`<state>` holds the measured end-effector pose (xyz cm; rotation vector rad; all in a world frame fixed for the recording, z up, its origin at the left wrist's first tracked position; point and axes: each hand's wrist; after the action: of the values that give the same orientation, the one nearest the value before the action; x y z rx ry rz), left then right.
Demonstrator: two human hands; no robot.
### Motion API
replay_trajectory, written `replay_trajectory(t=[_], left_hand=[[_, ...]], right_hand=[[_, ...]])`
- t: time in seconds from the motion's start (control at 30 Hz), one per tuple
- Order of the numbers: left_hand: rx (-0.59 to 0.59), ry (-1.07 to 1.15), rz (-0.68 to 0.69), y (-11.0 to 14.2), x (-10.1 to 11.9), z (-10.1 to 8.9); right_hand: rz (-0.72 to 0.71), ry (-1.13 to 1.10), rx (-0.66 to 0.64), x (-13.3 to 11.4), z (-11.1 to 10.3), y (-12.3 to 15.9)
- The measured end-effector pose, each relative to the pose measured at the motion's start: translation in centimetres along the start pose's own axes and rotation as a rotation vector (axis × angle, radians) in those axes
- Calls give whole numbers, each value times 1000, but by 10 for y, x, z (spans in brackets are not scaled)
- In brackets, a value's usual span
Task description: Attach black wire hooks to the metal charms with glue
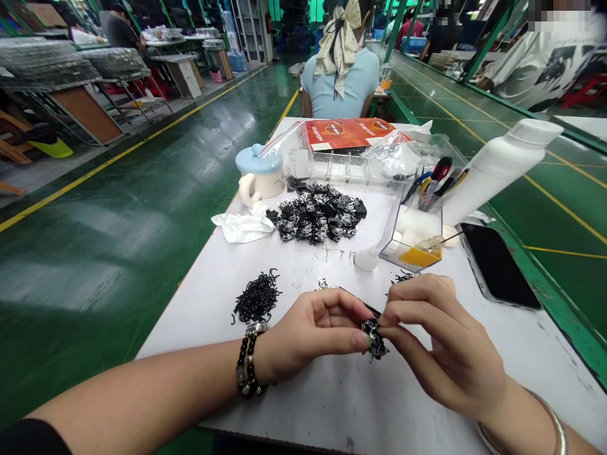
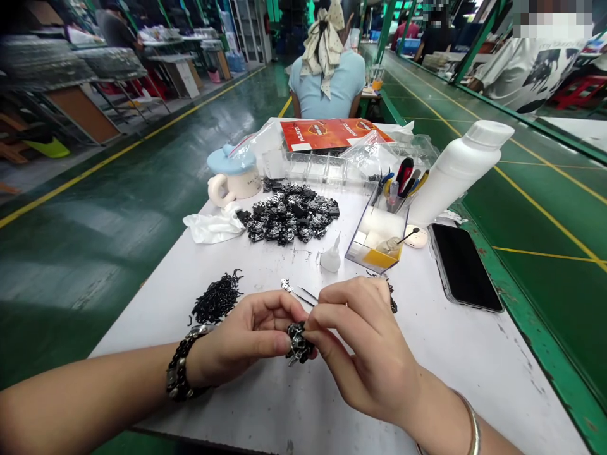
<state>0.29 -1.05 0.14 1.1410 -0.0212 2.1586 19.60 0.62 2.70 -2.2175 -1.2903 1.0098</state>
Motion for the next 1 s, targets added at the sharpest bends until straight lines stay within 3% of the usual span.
replay_trajectory(t=[0.17, 0.37, 0.63, 1.0], left_hand=[[-59, 82, -12, -1, 0, 2], [-59, 75, -1, -1, 2, 0], [-128, 129, -42, 0, 1, -2], [-178, 146, -23, 0, 1, -2]], right_hand=[[-67, 65, 43, -1, 2, 0], [68, -126, 6, 0, 1, 0], [-83, -63, 33, -2, -1, 1], [-37, -65, 85, -5, 2, 2]])
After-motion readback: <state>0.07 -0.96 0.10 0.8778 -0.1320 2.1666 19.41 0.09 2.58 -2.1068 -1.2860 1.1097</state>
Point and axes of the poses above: each hand's wrist, its own y-axis away from the middle knuckle, its own z-axis out of the palm, x = y × z, and after that the axes turned 4 degrees about -z, right-handed
